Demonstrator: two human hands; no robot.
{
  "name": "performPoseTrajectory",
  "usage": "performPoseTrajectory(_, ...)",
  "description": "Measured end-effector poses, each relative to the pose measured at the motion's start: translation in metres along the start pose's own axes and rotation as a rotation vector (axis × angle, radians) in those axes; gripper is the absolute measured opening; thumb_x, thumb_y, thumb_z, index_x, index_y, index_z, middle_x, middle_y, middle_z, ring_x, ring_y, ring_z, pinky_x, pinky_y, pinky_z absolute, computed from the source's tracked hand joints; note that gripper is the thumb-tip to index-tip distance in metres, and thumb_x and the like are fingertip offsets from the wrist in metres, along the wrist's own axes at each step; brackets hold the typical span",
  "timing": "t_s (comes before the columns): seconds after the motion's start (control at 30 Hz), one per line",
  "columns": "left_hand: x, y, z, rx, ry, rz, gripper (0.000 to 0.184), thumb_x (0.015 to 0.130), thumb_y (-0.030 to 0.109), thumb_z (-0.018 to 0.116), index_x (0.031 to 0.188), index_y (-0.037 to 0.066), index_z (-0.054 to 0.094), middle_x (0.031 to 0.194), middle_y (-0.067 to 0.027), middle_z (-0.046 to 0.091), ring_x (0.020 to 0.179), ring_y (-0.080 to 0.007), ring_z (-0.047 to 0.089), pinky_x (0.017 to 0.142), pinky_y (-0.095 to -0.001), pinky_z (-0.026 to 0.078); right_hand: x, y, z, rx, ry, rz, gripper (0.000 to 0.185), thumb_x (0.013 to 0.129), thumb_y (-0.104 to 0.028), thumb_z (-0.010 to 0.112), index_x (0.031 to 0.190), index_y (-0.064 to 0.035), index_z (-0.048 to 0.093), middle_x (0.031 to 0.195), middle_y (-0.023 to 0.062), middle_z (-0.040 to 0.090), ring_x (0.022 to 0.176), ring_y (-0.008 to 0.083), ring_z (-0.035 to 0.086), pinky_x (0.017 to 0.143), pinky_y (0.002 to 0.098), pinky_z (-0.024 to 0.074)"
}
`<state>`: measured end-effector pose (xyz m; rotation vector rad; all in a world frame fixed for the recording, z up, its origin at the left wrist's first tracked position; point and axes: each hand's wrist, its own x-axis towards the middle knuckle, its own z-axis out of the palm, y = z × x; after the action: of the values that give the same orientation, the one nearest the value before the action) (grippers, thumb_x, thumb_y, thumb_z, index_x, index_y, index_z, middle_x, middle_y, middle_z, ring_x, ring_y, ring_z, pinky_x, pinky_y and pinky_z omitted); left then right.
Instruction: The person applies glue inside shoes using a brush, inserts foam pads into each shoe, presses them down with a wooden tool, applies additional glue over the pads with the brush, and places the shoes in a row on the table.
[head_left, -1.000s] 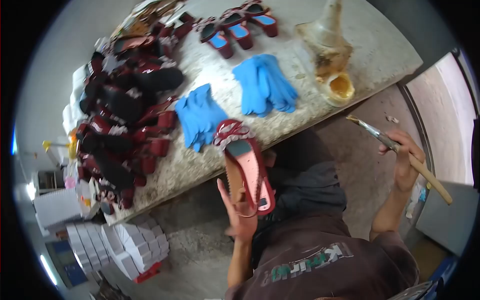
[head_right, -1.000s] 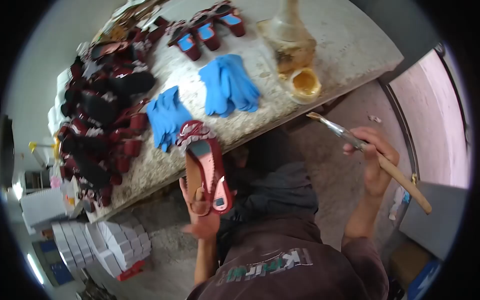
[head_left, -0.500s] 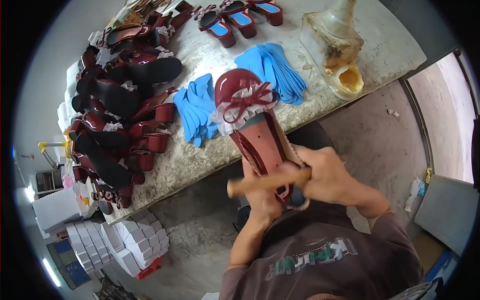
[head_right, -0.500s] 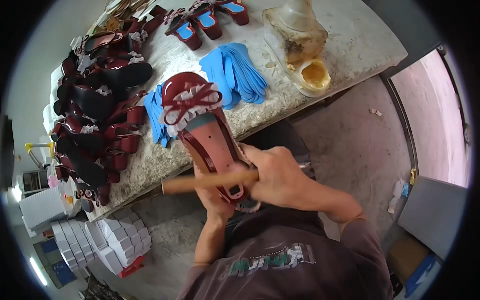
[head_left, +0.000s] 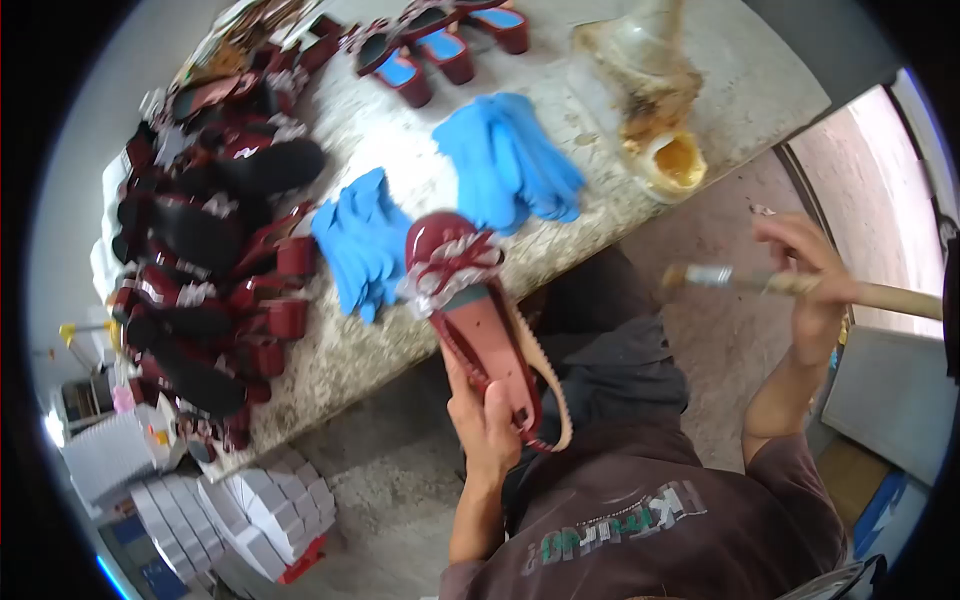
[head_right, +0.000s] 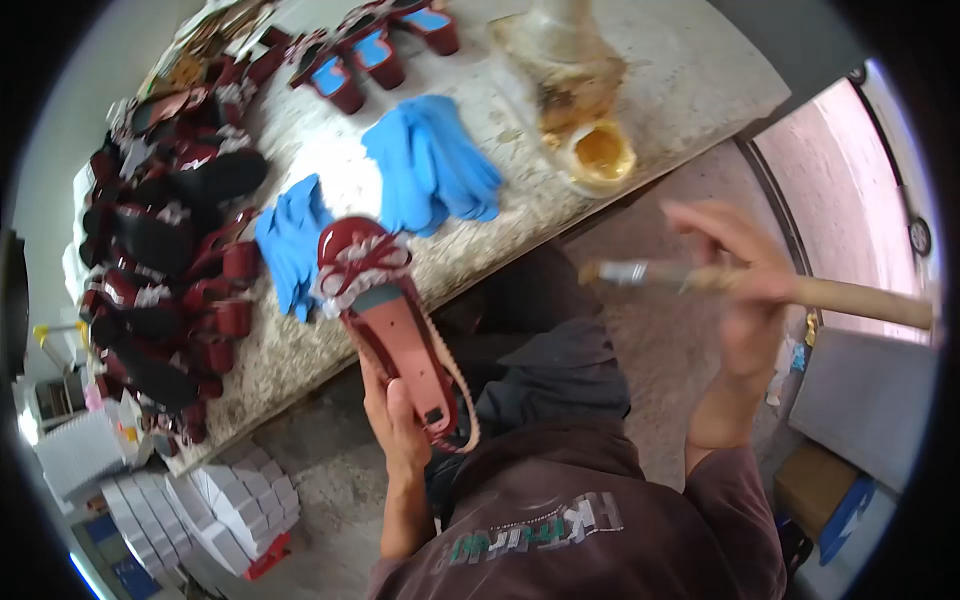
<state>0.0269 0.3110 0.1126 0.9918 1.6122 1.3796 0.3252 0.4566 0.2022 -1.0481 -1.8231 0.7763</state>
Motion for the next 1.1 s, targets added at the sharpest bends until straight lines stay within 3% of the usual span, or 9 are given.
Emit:
performPoseTrajectory(0.07,-0.001,-0.003,-0.003,0.015,-0.085,-0.031,0.072,0.092,0.023,0.046,0.153,-0.004,0.018,0.135,-0.0197,0.052,0.117,-0.0244,0.056,0.099,-0.0325,0.042,0.003,0.003,-0.024,-0.002,0.04,-0.003,0.082,0.094,-0.069,0.04,0.108,0.0074,0.066,0.103,0.0184,0.064,0.069,0.0175,0.062,0.059,0.0246,0.047)
performPoseTrajectory(0.17,-0.004,-0.021,-0.004,-0.334,-0.105,-0.232,0.078,0.094,0.054,0.049,0.146,-0.001,0.029,0.11,-0.0138,0.063,0.088,-0.0228,0.067,0.078,-0.0341,0.055,0.016,0.016,-0.028,-0.072,0.094,-0.033,0.072,0.097,-0.058,0.046,0.106,0.0107,0.066,0.099,0.0186,0.064,0.067,0.0172,0.062,0.054,0.024,0.0459)
performPoseTrajectory(0.4,-0.009,-0.035,-0.009,-0.511,-0.089,-0.235,0.076,0.09,0.054,0.05,0.138,-0.002,0.034,0.103,-0.0191,0.062,0.085,-0.0262,0.067,0.072,-0.0358,0.056,0.081,0.031,0.007,-0.281,-0.09,0.495,0.024,0.093,-0.02,0.064,0.093,0.002,0.071,0.08,0.0098,0.069,0.065,0.0122,0.063,0.053,0.0227,0.0471)
performPoseTrajectory(0.53,-0.017,-0.027,0.002,-0.575,-0.024,-0.264,0.07,0.096,0.053,0.026,0.121,-0.008,0.05,0.088,-0.0239,0.065,0.077,-0.0305,0.064,0.074,-0.0392,0.05,0.064,0.006,-0.031,-0.035,-0.017,0.199,0.02,0.09,-0.01,0.057,0.092,0.0061,0.069,0.09,0.0151,0.068,0.066,0.0149,0.062,0.056,0.0241,0.0489)
performPoseTrajectory(0.67,-0.013,-0.031,0.001,-0.545,-0.131,-0.196,0.069,0.096,0.052,0.026,0.121,-0.008,0.05,0.086,-0.0244,0.065,0.077,-0.0294,0.063,0.073,-0.0378,0.049,0.062,-0.01,-0.037,-0.124,0.163,0.086,0.025,0.091,-0.011,0.051,0.093,0.0073,0.068,0.093,0.0178,0.067,0.066,0.0174,0.062,0.061,0.0257,0.0499)
performPoseTrajectory(0.77,-0.015,-0.026,-0.002,-0.582,-0.131,-0.216,0.072,0.096,0.054,0.026,0.123,-0.009,0.049,0.091,-0.0258,0.065,0.078,-0.0295,0.064,0.074,-0.0362,0.05,0.048,0.005,-0.041,-0.085,-0.151,0.512,0.015,0.088,-0.006,0.059,0.092,0.004,0.068,0.087,0.0139,0.067,0.065,0.0146,0.062,0.055,0.0242,0.0485)
performPoseTrajectory(0.87,-0.031,-0.019,-0.003,-0.705,-0.004,-0.416,0.076,0.095,0.055,0.026,0.127,-0.011,0.046,0.098,-0.0283,0.065,0.083,-0.0307,0.066,0.075,-0.0352,0.052,0.013,0.012,-0.093,-0.195,0.004,-0.164,0.018,0.086,-0.005,0.059,0.101,0.0012,0.066,0.084,0.0102,0.064,0.065,0.0144,0.059,0.058,0.0248,0.0484)
performPoseTrajectory(1.0,-0.034,-0.037,-0.014,-0.674,-0.18,-0.377,0.084,0.091,0.059,0.042,0.145,-0.004,0.025,0.121,-0.0262,0.056,0.095,-0.0302,0.066,0.08,-0.0392,0.055,0.0,0.087,-0.052,0.418,0.215,0.407,0.039,0.101,-0.037,0.048,0.098,-0.0011,0.063,0.084,0.0089,0.061,0.064,0.0123,0.051,0.057,0.023,0.0438)
performPoseTrajectory(1.1,-0.024,-0.028,-0.003,-0.713,-0.167,-0.379,0.097,0.09,0.059,0.051,0.155,0.004,0.005,0.141,-0.0183,0.044,0.11,-0.0255,0.059,0.09,-0.0359,0.051,-0.026,0.02,0.043,0.253,0.226,-0.149,0.037,0.102,-0.033,0.045,0.084,-0.0039,0.06,0.077,0.011,0.063,0.05,0.0121,0.05,0.047,0.0243,0.0427)
